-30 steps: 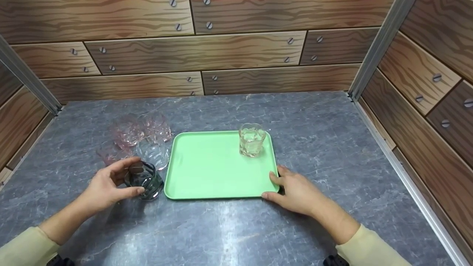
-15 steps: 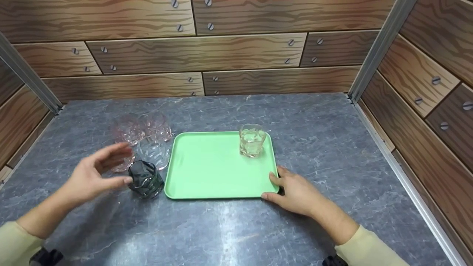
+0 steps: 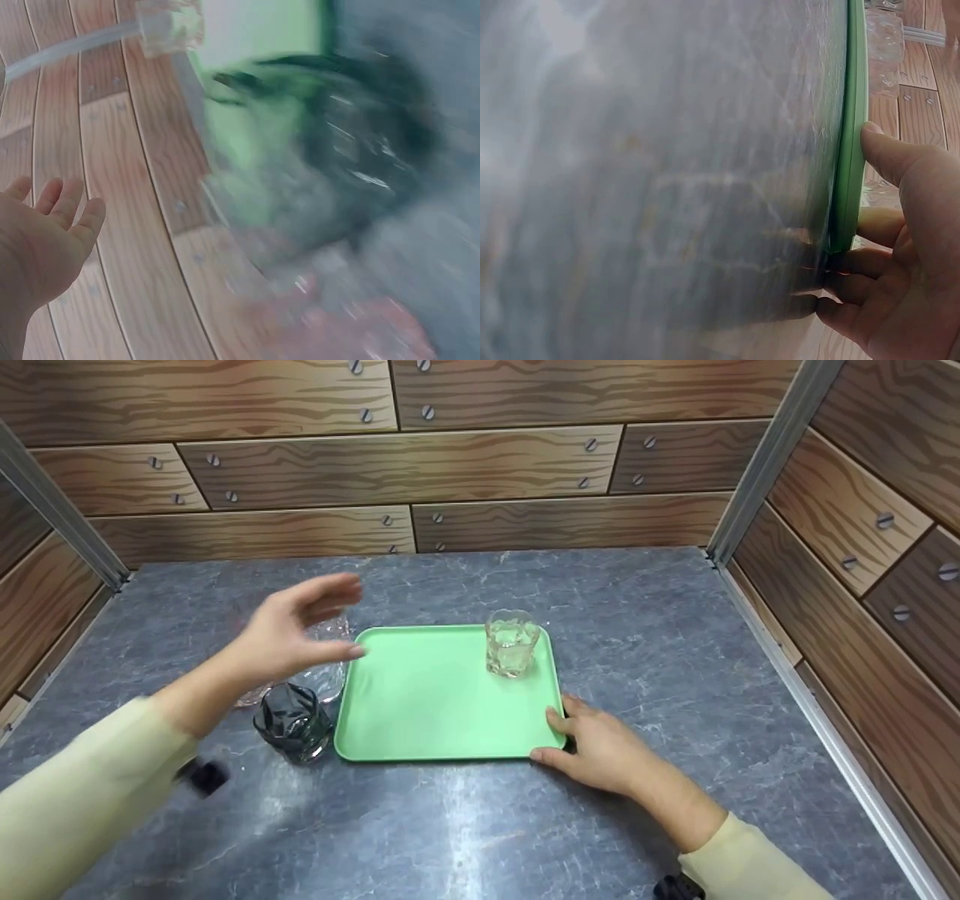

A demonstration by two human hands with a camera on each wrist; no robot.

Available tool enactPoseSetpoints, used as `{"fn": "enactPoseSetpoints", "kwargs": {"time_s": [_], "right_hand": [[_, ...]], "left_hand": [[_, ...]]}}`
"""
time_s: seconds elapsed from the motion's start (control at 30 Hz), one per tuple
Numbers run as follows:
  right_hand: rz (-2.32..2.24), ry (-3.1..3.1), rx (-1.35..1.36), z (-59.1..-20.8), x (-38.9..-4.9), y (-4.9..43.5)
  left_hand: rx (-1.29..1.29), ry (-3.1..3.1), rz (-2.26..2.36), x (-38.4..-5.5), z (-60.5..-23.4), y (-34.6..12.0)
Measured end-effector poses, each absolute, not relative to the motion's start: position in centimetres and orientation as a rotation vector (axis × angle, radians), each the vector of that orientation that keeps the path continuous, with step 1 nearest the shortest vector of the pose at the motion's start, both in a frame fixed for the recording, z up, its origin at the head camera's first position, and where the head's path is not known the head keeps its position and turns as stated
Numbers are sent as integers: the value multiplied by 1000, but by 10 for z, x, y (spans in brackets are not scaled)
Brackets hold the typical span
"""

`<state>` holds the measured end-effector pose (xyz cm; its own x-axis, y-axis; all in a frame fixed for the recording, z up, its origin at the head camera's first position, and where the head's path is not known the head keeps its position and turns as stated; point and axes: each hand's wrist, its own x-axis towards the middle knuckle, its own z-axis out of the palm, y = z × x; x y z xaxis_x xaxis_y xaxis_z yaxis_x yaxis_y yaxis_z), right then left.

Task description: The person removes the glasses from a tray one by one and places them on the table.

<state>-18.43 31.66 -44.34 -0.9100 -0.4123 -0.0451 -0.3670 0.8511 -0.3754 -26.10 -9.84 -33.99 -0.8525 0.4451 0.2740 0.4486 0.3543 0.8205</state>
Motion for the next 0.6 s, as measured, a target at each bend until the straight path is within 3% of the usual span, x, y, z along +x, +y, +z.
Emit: {"fn": "enactPoseSetpoints", "kwargs": {"time_s": [0.27, 0.6], "right_hand": [[-539, 2883, -594, -443, -186, 314], [-579, 2907, -677, -443, -184, 318]], "left_hand": [[-939, -2609, -1613, -296, -333, -18], [-924, -2661, -1744, -311, -350, 60]]}}
